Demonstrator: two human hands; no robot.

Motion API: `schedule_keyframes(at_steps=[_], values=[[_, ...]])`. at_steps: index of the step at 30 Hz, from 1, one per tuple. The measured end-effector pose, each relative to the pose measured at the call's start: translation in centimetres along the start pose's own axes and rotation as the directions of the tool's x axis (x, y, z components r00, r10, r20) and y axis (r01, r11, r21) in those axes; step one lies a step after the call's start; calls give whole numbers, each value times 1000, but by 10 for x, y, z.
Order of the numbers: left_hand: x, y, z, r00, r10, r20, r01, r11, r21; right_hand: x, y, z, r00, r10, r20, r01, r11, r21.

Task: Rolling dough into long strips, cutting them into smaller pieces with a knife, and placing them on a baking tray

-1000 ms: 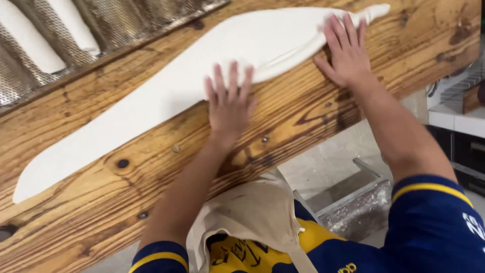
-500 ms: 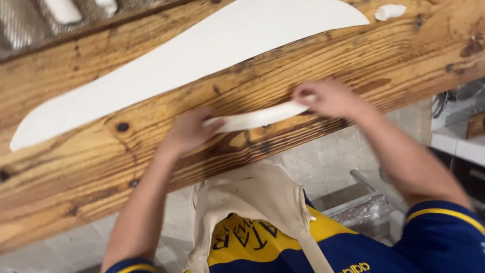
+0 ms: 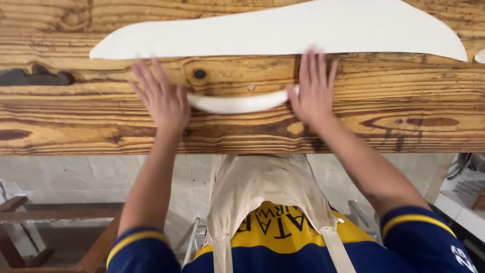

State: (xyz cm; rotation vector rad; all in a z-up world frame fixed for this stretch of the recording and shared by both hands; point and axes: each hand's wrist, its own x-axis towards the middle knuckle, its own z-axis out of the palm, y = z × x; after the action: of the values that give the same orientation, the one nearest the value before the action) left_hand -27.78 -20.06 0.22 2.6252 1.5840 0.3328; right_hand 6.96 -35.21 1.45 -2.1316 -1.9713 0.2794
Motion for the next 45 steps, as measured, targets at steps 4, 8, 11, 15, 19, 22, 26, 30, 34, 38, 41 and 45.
schedule_keyframes(at_steps=[4, 8, 11, 15, 19, 22, 26, 30, 34, 38, 41, 45], values=[[75, 8, -6, 971, -99, 217, 123, 987, -99, 66, -17, -28, 885, 376, 273, -346, 926, -152], [28, 29, -48, 851, 161, 500, -207, 978, 37, 16, -31, -43, 929, 23, 368, -19, 1000, -13], [-58, 29, -32, 822, 183, 539, -233, 972, 25, -53, -44, -24, 859, 100, 502, -20, 987, -163], [-93, 94, -36, 814, 269, 515, -139, 951, -276, -89, -111, 14, 961, 115, 250, -133, 990, 55], [-9, 127, -18, 876, 245, 415, -195, 968, -160, 12, -130, 3, 910, 197, 364, -172, 980, -100], [67, 106, 7, 932, 200, 303, -181, 980, -87, 77, -90, 4, 924, 276, 266, -238, 957, -168], [38, 80, -13, 930, 255, 263, -243, 967, -75, 49, -75, -9, 969, 88, 229, -74, 995, -70], [-62, 61, -35, 920, 305, 247, -264, 947, -186, -61, -81, -3, 969, 79, 235, -85, 996, 15], [-27, 40, -13, 957, 276, 85, -277, 961, -5, -35, -63, 2, 959, 187, 212, -168, 980, -106], [83, 25, -37, 857, -23, 514, 81, 993, -91, 46, -21, -15, 889, 384, 248, -365, 923, -121], [23, 11, -44, 957, 72, 282, -39, 992, -118, -6, -20, -16, 972, 189, 143, -177, 980, -96], [-75, -2, -46, 963, 85, 254, -75, 996, -49, -102, -29, -6, 944, 256, 211, -232, 964, -130]])
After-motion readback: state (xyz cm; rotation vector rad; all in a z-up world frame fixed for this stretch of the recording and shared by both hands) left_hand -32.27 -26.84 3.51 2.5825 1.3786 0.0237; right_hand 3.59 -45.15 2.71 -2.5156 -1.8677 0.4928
